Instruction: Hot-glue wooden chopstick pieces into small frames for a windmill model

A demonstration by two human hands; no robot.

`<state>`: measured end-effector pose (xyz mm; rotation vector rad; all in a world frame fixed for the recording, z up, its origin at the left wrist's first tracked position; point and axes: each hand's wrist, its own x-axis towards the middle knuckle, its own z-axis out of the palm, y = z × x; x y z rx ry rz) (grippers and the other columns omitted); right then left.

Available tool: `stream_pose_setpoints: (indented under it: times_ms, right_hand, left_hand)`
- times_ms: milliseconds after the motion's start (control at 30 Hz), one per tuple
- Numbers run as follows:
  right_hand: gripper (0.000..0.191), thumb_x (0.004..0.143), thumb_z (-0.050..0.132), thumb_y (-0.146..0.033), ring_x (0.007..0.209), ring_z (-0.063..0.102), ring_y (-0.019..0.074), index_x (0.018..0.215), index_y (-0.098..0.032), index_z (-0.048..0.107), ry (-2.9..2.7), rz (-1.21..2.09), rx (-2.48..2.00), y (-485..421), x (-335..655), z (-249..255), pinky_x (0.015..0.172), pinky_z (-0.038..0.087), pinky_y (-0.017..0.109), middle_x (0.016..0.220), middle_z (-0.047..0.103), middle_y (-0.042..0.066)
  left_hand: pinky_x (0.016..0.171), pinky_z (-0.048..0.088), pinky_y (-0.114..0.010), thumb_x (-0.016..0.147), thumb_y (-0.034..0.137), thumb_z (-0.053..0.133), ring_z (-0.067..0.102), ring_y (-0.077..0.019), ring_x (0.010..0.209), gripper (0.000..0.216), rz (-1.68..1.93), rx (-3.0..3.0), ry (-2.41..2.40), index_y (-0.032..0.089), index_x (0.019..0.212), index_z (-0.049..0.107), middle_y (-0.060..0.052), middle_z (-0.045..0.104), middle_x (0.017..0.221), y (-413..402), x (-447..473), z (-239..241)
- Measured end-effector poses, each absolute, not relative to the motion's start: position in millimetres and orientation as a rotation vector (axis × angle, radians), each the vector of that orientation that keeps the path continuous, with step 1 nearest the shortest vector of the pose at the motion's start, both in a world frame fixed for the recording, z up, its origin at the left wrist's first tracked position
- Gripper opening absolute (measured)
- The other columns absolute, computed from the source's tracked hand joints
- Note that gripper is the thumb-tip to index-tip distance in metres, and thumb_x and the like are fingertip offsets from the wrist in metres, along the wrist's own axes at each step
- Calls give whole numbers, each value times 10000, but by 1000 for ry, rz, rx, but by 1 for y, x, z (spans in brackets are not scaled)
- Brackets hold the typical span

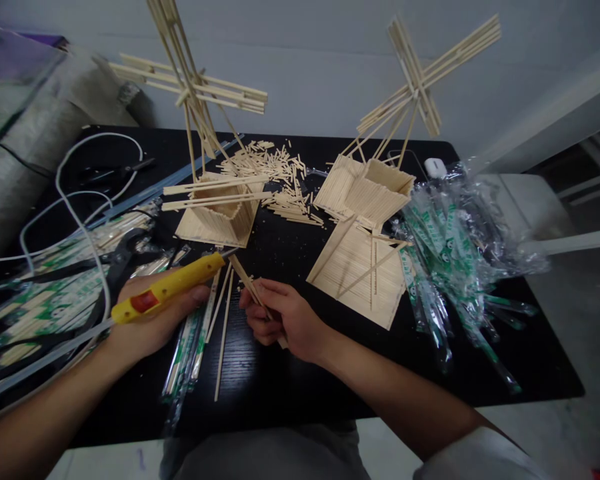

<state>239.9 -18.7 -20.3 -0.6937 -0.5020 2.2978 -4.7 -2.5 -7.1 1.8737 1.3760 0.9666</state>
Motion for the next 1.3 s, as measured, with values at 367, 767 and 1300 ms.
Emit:
stream_pose_setpoints:
  times_ms: [367,767,1300]
  right_hand:
    - [312,977,796,-441,506,271,58,917,-157,684,-529,2289,-712,-18,240,-20,468,196,208,699,458,-70]
    - [333,981,808,-461,505,231,57,902,-167,672,-551,2252,-744,-17,239,-17,456,160,202,692,430,-82]
    - [219,1031,708,-358,479,157,54,942,-159,690,-484,2303,-706,-16,240,-15,434,165,184,676,410,-85]
  left_hand:
    - [425,422,-277,983,419,756,557,-125,438,372,1060,2014,1346,252,669,648,48,595,542,-4,-4,1]
    - [488,445,-261,995,422,754,537,-109,490,360,810,2062,1268,242,708,634,46,578,587,-5,-5,-9]
    - [466,481,-268,992,405,729,612,-133,480,246,1037,1933,1386,249,802,741,35,663,603,2,-8,5]
